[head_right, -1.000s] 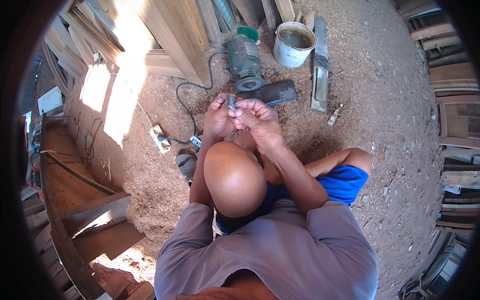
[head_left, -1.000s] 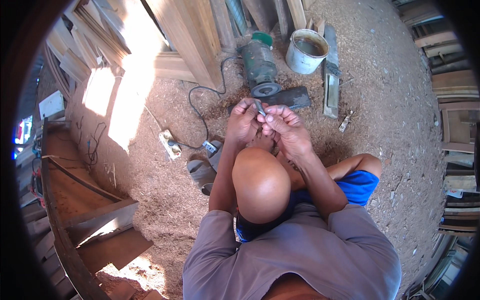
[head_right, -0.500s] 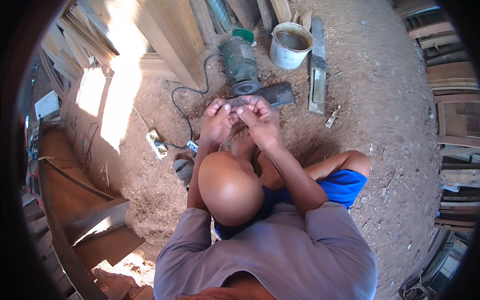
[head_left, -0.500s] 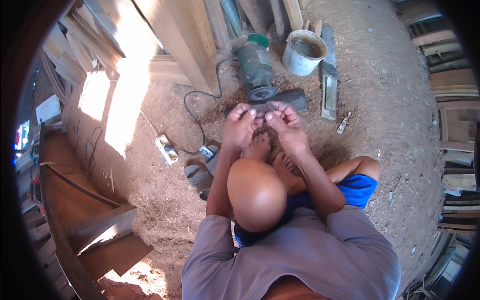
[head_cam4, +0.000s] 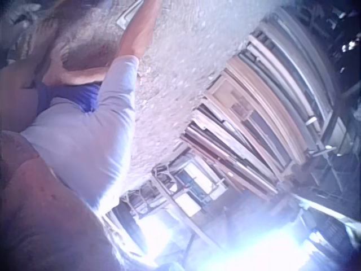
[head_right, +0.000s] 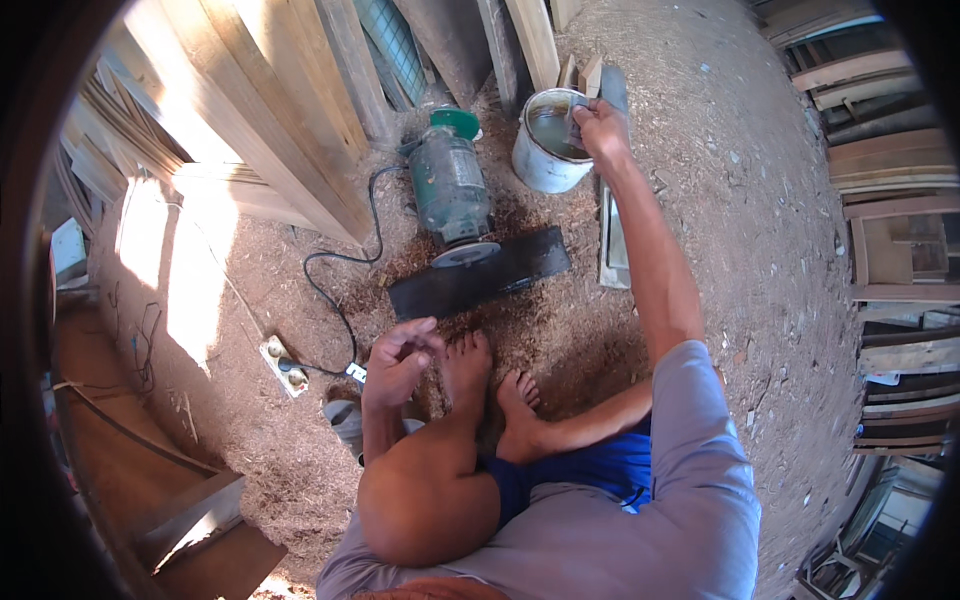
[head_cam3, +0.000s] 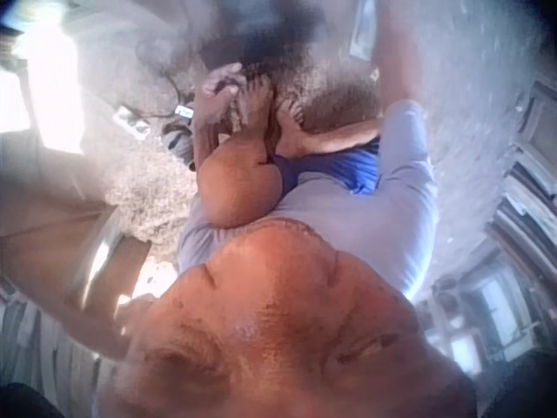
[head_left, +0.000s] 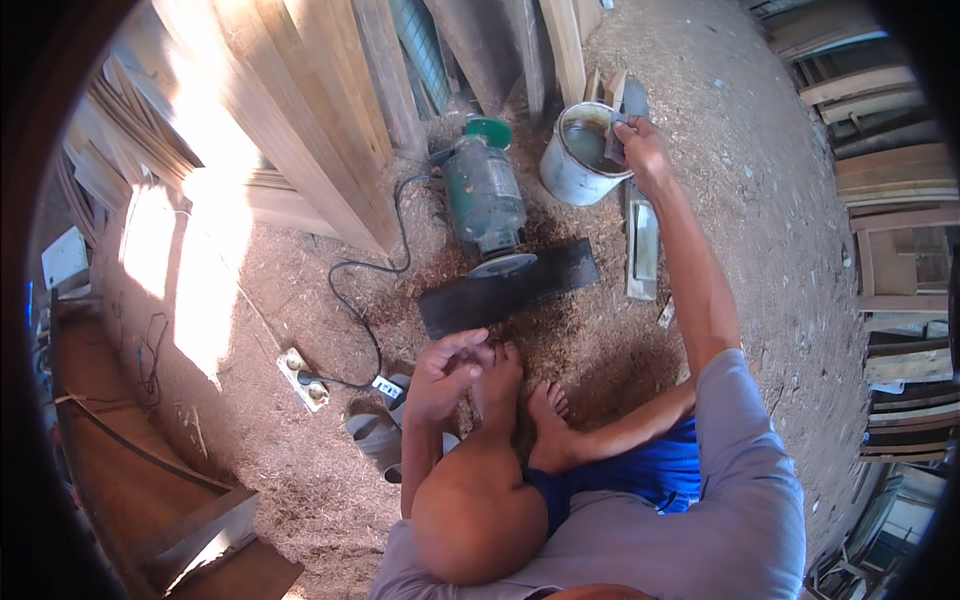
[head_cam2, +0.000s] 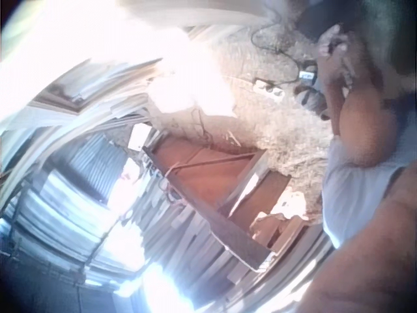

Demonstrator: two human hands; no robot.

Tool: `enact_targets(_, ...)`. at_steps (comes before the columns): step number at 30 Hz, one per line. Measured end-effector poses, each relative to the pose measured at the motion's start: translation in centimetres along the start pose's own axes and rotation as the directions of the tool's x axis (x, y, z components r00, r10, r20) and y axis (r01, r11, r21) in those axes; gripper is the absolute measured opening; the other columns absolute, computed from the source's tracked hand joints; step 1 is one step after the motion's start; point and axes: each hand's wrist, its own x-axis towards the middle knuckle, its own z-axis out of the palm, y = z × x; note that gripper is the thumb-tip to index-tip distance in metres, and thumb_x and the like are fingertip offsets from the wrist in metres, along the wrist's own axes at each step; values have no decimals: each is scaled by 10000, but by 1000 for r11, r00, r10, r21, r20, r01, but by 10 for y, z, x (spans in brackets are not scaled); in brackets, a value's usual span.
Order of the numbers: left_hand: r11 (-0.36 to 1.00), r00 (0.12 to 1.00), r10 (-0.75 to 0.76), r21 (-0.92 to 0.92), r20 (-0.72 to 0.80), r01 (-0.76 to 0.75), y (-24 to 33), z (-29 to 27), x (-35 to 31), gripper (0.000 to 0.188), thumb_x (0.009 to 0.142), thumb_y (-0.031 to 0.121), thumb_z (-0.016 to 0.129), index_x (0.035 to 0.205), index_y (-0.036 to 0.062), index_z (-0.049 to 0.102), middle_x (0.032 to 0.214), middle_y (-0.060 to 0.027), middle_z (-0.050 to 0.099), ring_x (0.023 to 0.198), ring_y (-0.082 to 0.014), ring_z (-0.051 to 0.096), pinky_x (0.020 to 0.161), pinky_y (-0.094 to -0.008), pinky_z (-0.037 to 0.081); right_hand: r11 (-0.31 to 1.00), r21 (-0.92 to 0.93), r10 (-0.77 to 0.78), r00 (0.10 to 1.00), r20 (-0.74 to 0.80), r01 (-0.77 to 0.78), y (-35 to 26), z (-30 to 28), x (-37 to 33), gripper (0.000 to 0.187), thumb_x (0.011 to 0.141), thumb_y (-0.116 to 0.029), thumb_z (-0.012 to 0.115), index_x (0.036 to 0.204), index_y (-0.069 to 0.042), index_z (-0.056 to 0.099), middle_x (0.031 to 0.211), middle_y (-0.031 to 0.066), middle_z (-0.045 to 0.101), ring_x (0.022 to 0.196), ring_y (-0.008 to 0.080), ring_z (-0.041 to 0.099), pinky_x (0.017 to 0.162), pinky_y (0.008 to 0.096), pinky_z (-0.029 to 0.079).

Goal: The person sharpens a metal hinge by holding it against a spinning bench grinder and occasionally dipping it into a water container by hand.

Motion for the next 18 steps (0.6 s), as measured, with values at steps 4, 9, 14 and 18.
enact_targets(4, 993, 994, -75, -101, -75, 68, -19, -32, -9, 372, 833, 68, 673, 1184, 9, 565, 869, -52, 629, 792, -95, 579, 733, -244, 467, 548, -804, -193, 970, 149, 232, 53, 10, 82, 275, 710, -173, 579, 914, -4, 656, 917, 224, 655, 879, 351, 647, 766, 395, 507)
enact_targets(9, 968, 963, -185, -207, -196, 143, -30, -38, -13, 383, 848, 183, 685, 1160, 1, 558, 768, -51, 629, 678, -82, 563, 637, -211, 446, 331, -749, 19, 790, 613, 574, 131, 6, 145, 232, 725, -151, 554, 876, -23, 675, 904, 224, 654, 881, 355, 649, 762, 417, 502)
enact_targets(14, 963, 922, -246, -183, -299, 198, -31, -44, -26, 365, 857, 186, 677, 1156, 11, 563, 809, -42, 635, 688, -71, 563, 597, -205, 441, -130, -842, -69, 842, 534, 524, 160, 14, 139, 207, 782, -147, 526, 755, -15, 684, 842, 223, 654, 818, 371, 649, 728, 417, 510)
enact_targets(18, 972, 926, -234, -64, -295, 225, -45, -46, -20, 371, 844, 177, 693, 1154, 17, 565, 815, -28, 629, 698, -74, 568, 614, -211, 452, 113, -874, -68, 881, 468, 473, 133, -15, 145, 312, 766, -191, 498, 919, 27, 661, 940, 258, 640, 899, 402, 624, 802, 417, 502)
